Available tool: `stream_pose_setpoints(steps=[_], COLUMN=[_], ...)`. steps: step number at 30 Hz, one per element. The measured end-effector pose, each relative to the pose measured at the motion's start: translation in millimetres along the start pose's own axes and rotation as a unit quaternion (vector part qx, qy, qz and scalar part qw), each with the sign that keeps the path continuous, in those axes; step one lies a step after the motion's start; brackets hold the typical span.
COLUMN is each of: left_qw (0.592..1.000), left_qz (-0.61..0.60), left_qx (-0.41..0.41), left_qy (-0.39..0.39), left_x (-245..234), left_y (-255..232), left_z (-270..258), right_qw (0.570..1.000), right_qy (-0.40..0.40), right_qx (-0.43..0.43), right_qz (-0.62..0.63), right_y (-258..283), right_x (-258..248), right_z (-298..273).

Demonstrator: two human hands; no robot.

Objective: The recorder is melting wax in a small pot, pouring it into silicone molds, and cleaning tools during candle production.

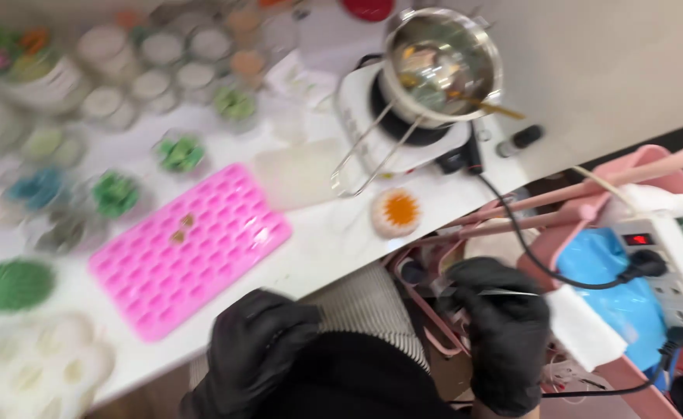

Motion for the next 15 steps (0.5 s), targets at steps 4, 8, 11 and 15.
stream_pose_setpoints(steps=[4, 8, 11, 15], left_qw=[0.989, 0.97, 0.973, 0.974], left_qz=[0.125, 0.225, 0.213, 0.209], left_qx=[-0.042, -0.058, -0.067, -0.07], left_qy=[-0.066, -0.074, -0.056, -0.046], left_x=[14, 13, 19, 17], left_y=[25, 46, 46, 56], left_z=[-19, -16, -11, 1], right_qw=[0.965, 0.976, 0.96, 0.902], right_qy=[-0.249, -0.175, -0.165, -0.17], right_qx=[-0.081, -0.07, -0.066, -0.154], right_qz=[-0.029, -0.112, -0.219, -0.365], right_y=[23, 1, -19, -4], right_x=[-32, -54, -52, -44], right_z=[51, 128, 173, 189])
Point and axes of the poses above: each hand's wrist, its own z-axis towards the middle knuckle, its own x-axis out of the palm, y = z × x, the point moved 2 cm from there along z, towards the middle knuckle, and after that the axes turned 10 degrees about x, right-handed, at the moved point
